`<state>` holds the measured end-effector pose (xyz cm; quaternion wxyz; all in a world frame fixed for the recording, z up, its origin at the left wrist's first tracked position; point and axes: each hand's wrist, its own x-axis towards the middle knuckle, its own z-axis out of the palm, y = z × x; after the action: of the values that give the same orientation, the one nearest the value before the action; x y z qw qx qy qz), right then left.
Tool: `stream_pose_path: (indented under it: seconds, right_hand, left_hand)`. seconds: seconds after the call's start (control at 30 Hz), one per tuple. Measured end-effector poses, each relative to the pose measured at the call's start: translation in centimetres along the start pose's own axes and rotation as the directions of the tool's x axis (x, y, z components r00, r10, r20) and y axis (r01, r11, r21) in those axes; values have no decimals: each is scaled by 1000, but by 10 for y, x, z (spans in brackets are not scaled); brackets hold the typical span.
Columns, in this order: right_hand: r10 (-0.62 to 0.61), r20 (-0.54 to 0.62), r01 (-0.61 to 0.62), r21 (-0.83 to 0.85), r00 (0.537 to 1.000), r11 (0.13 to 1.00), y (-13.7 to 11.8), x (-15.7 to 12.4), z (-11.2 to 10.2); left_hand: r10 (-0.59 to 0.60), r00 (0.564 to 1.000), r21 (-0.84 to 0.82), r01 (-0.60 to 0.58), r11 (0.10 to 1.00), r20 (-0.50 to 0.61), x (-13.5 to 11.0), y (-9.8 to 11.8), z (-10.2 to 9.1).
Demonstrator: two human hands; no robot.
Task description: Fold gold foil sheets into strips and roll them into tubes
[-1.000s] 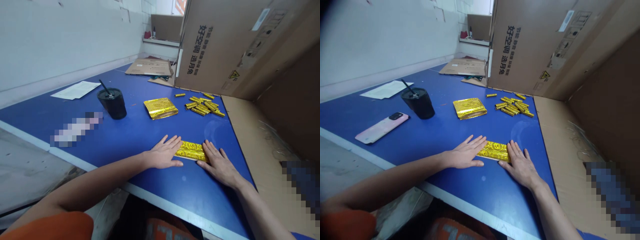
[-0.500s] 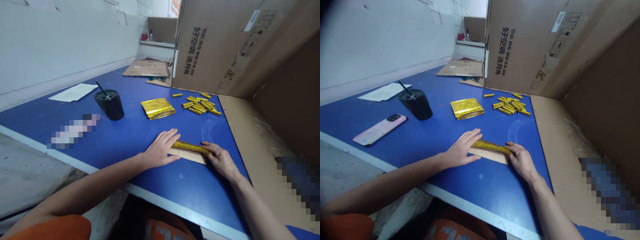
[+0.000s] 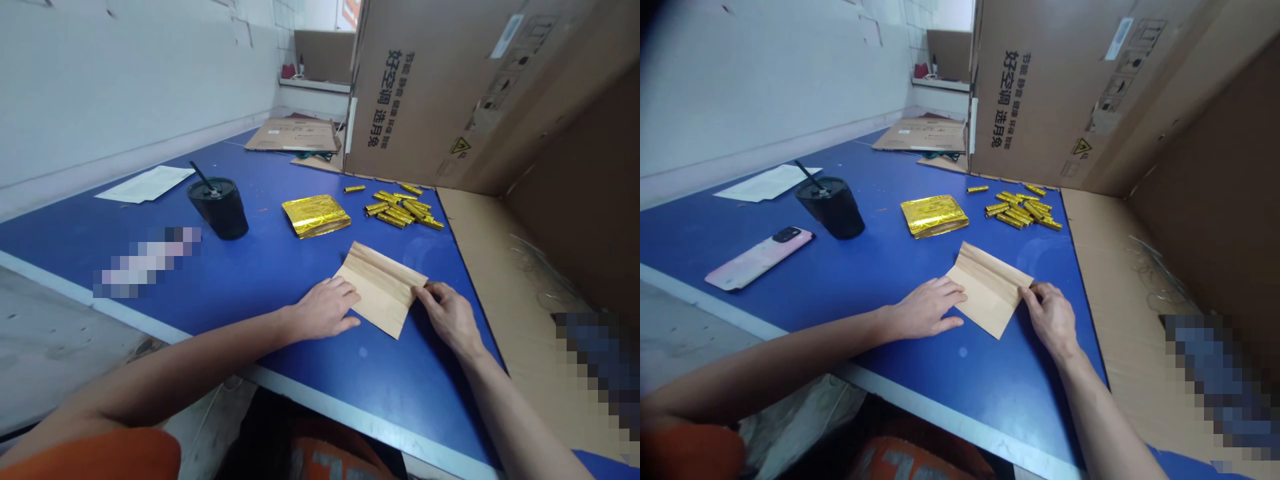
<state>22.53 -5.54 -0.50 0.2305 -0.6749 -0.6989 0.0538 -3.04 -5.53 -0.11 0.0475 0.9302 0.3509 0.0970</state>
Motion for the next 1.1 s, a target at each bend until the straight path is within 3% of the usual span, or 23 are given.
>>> stream_pose_path:
  seconds: [0.1,0.2,0.27,0.37,0.47,0.6,0.73,0.87,1.1]
  right_hand:
    - [45,-99,-54,-86,994,995,1,-1,-4]
    - [-18,-106,22,31,994,999,-6,-6,-10]
    - [-189,-2,187,163,982,969,-17,-12,-15]
    - [-445,199,424,139,873,895,-35,-20,-19]
    - [-499,319,533,-24,806,846,-46,-25,-19]
    - [-501,366,575,-126,784,808,-48,-26,-16]
    - [-496,356,570,-141,792,810,-47,-26,-16]
    - [-453,316,506,-109,834,855,-44,-25,-16]
    - [-343,288,356,6,894,934,-37,-24,-15]
  left_hand:
    - [-1,1000,-7,1,1000,-4,3,0,-1]
    - [-7,1000,-11,7,1000,-12,6,1,0]
    - [-13,1000,-3,13,1000,-19,8,1,1]
    - [-22,999,4,22,1000,-32,9,2,2]
    - [-36,999,-5,36,999,-39,9,1,3]
    - [-31,999,-3,31,1000,-18,10,0,2]
    - [-17,1000,12,17,1000,2,10,-4,-2]
    - [-16,1000,-16,16,1000,9,10,-12,-4]
    - [-88,996,-266,79,961,-21,19,-28,-1]
